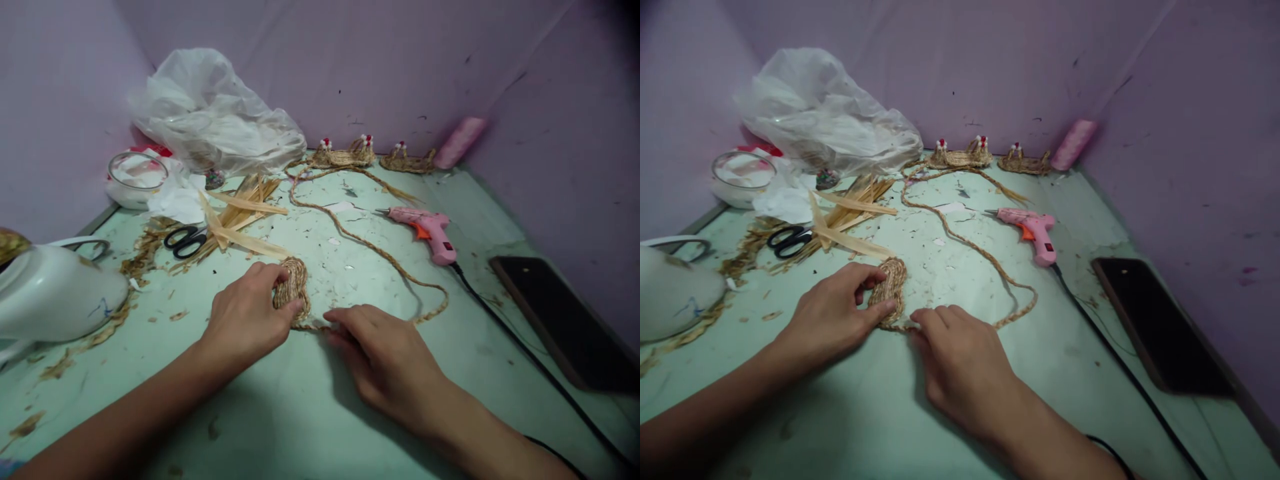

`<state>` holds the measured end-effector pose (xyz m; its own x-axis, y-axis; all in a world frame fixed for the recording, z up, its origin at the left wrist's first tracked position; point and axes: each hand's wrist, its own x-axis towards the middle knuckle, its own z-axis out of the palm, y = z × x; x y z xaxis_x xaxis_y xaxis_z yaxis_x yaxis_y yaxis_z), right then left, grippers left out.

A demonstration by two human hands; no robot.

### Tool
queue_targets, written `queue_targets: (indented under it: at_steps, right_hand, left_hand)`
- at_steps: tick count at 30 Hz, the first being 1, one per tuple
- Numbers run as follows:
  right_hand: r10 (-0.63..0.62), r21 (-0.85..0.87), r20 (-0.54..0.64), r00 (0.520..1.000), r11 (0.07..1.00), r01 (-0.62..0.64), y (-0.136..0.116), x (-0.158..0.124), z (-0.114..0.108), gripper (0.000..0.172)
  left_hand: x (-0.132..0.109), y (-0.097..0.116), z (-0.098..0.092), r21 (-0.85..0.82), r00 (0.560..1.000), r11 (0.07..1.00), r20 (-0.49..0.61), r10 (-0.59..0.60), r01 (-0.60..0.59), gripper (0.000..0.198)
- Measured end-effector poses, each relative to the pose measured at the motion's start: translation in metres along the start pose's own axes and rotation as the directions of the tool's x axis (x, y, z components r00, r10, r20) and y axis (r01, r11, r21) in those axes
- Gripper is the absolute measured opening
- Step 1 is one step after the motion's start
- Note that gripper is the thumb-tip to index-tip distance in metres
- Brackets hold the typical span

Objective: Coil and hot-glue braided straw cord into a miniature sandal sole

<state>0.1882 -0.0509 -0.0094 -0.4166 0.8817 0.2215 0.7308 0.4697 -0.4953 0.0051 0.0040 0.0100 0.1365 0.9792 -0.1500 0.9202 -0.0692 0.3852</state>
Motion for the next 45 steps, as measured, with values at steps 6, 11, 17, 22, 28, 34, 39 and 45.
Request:
queue_targets:
  at_steps: [6,11,17,22,28,34,39,45]
  right_hand:
    - [-0.052,-0.199,-0.098,0.994,0.980,0.031,0.009,0.006,0.003,0.022]
    - [-0.074,-0.283,-0.215,0.974,0.959,0.010,0.016,0.014,0.005,0.017]
    - [-0.146,-0.291,-0.241,0.959,0.954,0.072,0.028,0.026,0.007,0.015]
    - [-0.132,-0.294,-0.190,0.973,0.953,0.072,0.032,0.032,0.009,0.013]
    - [-0.235,-0.259,-0.126,0.964,0.946,0.197,0.041,0.044,0.009,0.016]
    - [-0.229,-0.330,-0.109,0.967,0.926,0.182,0.046,0.057,0.005,0.022]
    - [-0.233,-0.299,-0.143,0.962,0.937,0.183,0.047,0.051,0.002,0.025]
    - [-0.244,-0.267,-0.167,0.955,0.944,0.194,0.042,0.041,0.002,0.025]
  left_hand:
    - [-0.002,0.000,-0.002,-0.003,1.000,1.000,0.015,0.009,-0.009,0.026]
    - [-0.003,0.000,-0.001,0.024,0.999,0.999,0.011,0.036,-0.037,0.023]
    - [0.000,-0.002,0.000,0.035,0.998,0.998,0.008,0.059,-0.059,0.023]
    - [0.000,-0.003,-0.001,0.029,0.998,0.997,0.014,0.066,-0.067,0.022]
    - [0.000,-0.004,-0.001,0.037,0.997,0.996,0.018,0.080,-0.081,0.023]
    - [-0.001,-0.004,0.000,0.034,0.994,0.993,0.007,0.108,-0.109,0.024]
    - [-0.001,-0.007,0.002,-0.030,0.984,0.983,0.004,0.179,-0.179,0.021]
    - [0.010,-0.012,0.001,-0.193,0.896,0.878,-0.007,0.445,-0.437,0.017]
